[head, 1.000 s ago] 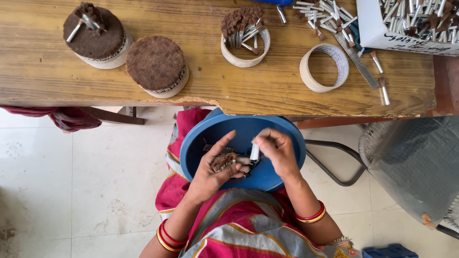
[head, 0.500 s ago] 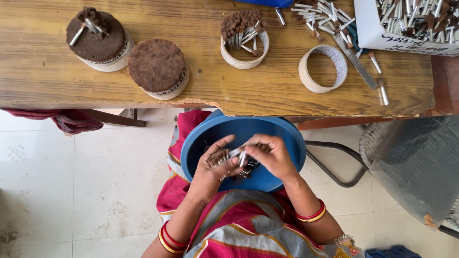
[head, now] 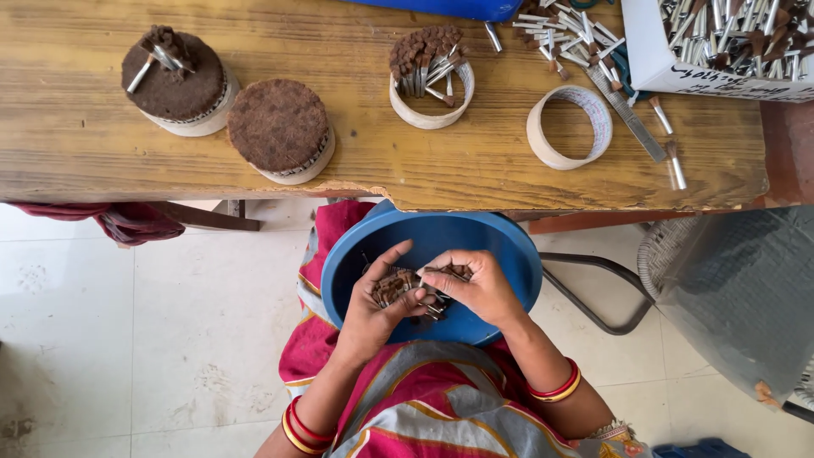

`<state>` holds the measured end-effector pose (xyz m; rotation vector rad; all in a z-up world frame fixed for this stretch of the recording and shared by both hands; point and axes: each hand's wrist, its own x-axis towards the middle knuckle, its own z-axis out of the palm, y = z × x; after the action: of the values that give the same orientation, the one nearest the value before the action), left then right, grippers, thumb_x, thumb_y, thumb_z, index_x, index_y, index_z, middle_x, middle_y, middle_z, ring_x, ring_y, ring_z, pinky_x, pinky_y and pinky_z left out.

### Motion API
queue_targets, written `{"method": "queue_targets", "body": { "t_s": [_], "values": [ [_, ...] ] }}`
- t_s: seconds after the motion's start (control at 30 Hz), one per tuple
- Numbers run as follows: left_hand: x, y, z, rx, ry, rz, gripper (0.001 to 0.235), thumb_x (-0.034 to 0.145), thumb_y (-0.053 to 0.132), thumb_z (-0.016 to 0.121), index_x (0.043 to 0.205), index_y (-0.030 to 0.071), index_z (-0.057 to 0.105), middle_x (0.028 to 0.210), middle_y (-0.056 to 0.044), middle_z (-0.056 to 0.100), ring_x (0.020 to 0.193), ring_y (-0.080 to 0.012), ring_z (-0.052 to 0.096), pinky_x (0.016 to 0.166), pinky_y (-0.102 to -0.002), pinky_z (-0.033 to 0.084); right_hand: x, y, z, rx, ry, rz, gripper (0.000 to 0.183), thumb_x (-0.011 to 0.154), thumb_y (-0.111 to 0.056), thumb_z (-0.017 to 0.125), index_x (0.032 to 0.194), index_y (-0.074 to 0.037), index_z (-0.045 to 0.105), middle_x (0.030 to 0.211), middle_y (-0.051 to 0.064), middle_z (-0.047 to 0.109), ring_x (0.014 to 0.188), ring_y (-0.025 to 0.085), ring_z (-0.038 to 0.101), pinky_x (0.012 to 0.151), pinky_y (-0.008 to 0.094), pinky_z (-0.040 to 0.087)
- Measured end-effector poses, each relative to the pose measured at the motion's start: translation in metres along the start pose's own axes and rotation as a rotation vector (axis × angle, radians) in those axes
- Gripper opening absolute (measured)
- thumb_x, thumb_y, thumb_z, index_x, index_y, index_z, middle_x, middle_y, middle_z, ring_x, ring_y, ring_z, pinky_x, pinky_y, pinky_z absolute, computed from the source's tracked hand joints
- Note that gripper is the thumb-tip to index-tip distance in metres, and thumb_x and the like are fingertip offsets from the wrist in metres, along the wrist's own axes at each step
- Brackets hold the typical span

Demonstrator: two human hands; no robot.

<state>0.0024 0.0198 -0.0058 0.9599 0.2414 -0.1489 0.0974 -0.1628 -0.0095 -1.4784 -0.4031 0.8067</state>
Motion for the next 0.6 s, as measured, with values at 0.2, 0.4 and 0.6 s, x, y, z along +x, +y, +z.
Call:
{"method": "queue_targets", "body": {
  "t_s": [0.2, 0.4, 0.6],
  "values": [
    [-0.004, -0.008, -0.008, 0.014, 0.024, -0.017, 0.062, 0.094, -0.001, 0.069, 0.152, 0.006, 0.047, 0.106, -0.01, 0.073, 0.09, -0.0163, 0.072, 0.077, -0.028, 0.063, 0.007, 0.003, -0.001, -0.05, 0.187, -0.113, 0.01, 0.097, -0.007, 0.073, 0.099, 0.003, 0.075, 0.09, 0.006, 0.077, 0.081, 0.007, 0.069, 0.07, 0.022, 0.056],
    [-0.006, -0.002, -0.01, -0.018, 0.059, -0.038, 0.054, 0.096, -0.003, 0.066, 0.147, 0.004, 0.051, 0.115, -0.009, 0.071, 0.103, -0.0159, 0.072, 0.086, -0.03, 0.064, -0.004, 0.021, -0.017, -0.048, 0.051, -0.023, 0.01, 0.098, -0.01, 0.073, 0.1, 0.0, 0.075, 0.087, 0.003, 0.075, 0.08, 0.005, 0.068, 0.072, 0.021, 0.055],
    [-0.01, -0.001, -0.022, 0.017, 0.193, -0.047, 0.042, 0.098, -0.002, 0.062, 0.14, 0.003, 0.057, 0.114, -0.012, 0.073, 0.1, -0.0203, 0.074, 0.085, -0.032, 0.064, -0.015, 0.054, -0.014, -0.19, 0.107, 0.038, 0.021, 0.099, -0.023, 0.075, 0.098, -0.002, 0.075, 0.083, 0.004, 0.069, 0.072, 0.009, 0.059, 0.062, 0.027, 0.047]
  ]
}}
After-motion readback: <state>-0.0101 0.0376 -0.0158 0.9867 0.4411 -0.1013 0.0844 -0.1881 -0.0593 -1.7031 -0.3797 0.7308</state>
